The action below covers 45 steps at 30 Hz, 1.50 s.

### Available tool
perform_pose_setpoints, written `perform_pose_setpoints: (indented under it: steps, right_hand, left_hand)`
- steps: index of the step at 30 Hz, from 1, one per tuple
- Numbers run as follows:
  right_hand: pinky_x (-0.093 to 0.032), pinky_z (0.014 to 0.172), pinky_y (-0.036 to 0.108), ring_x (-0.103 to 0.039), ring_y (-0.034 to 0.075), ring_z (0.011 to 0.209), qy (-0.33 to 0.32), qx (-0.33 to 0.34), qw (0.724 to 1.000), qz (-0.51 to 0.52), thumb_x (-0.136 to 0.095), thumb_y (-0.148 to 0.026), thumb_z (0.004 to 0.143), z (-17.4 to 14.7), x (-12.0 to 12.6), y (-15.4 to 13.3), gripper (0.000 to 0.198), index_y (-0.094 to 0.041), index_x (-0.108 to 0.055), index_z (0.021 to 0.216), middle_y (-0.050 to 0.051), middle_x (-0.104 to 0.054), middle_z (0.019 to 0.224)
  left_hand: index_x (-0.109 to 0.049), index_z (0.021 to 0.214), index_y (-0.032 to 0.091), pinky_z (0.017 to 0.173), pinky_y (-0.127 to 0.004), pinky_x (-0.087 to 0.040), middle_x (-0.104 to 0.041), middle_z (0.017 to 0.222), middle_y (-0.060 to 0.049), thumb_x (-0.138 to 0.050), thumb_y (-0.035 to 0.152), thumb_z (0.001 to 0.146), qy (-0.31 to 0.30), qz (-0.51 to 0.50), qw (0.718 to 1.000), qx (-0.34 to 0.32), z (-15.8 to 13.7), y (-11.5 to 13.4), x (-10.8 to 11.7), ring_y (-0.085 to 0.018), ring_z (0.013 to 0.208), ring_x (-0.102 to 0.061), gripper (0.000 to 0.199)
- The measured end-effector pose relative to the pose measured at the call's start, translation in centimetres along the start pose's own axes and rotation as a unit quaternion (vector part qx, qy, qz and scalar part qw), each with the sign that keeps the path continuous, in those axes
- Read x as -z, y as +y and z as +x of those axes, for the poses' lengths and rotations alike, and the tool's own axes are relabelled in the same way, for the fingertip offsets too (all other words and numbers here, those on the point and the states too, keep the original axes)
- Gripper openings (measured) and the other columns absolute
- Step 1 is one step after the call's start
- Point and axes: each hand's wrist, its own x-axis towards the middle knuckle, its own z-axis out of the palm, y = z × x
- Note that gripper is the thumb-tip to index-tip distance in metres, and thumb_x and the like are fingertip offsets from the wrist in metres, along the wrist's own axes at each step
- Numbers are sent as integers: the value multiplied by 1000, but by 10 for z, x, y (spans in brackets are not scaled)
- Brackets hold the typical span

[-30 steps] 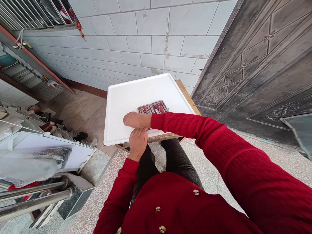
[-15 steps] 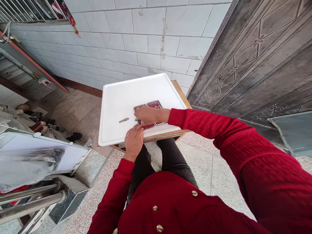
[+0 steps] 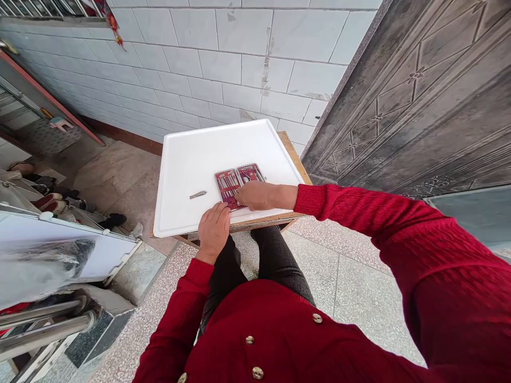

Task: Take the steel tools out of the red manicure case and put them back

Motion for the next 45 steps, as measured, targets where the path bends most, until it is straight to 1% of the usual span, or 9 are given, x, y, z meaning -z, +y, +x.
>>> perform_pose_setpoints:
  steps: [5,12,19,24,29,32,35,39,45]
  right_hand:
    - [-44,78,34,-67,24,95,-7,19,1000,-11,-58,-3,93,3,-1,-2,19,-8,-73,105,15,-74,106]
    - [-38,74,34,-63,23,91,41,51,998,5,-52,-4,96,9,-11,1,24,-6,-71,110,16,-71,104]
    - [-36,73,33,-58,22,86,74,29,994,74,-58,-7,93,12,-14,3,18,-7,-71,106,14,-70,100]
    - [-35,73,32,-55,20,84,103,20,985,140,-59,-8,94,10,-19,3,13,-9,-72,93,12,-67,94]
    - [-36,73,31,-55,18,81,153,12,970,187,-52,-15,103,10,-32,2,26,-10,-73,88,11,-66,93]
    - [-35,72,30,-55,17,79,162,7,969,185,-53,-17,104,9,-35,-2,26,-9,-74,91,12,-66,93]
    - [-34,72,30,-56,17,80,146,-8,973,178,-54,-17,103,8,-28,-5,24,-9,-75,93,12,-68,95]
    - [-30,68,31,-59,19,82,111,-50,982,144,-53,-21,103,19,-4,-8,28,-10,-75,91,12,-71,98]
    - [-39,74,33,-64,24,92,130,-76,985,83,-50,-20,103,78,24,-15,26,-9,-73,106,17,-71,111]
  left_hand:
    - [-70,118,20,106,-44,-52,-75,128,-11,-47,22,106,4,4,1000,-4,-1,0,0,-27,124,-69,26]
    - [-69,122,21,107,-46,-51,-75,129,-12,-44,24,106,-7,-10,1000,5,-1,0,0,-27,127,-68,30]
    - [-69,121,20,106,-44,-51,-75,127,-12,-46,23,106,3,-8,1000,1,-1,0,-1,-27,125,-68,28]
    - [-68,126,18,106,-44,-51,-74,130,-13,-44,23,106,0,-4,1000,1,-1,0,0,-26,125,-69,31]
    - [-67,127,18,106,-43,-51,-74,131,-13,-44,23,106,3,1,1000,5,-2,1,0,-26,125,-69,31]
    - [-68,124,18,105,-43,-51,-75,130,-12,-45,23,106,2,7,1000,8,-1,1,-1,-27,124,-69,30]
    - [-68,123,18,104,-42,-52,-75,129,-12,-46,21,106,9,13,1000,0,-1,1,-1,-26,123,-70,28]
    - [-68,125,17,104,-42,-53,-75,129,-12,-49,20,105,17,18,1000,-12,-2,1,0,-26,122,-70,28]
    - [-69,124,17,103,-41,-53,-77,125,-11,-50,19,105,30,30,999,-20,-3,1,-1,-25,119,-72,27]
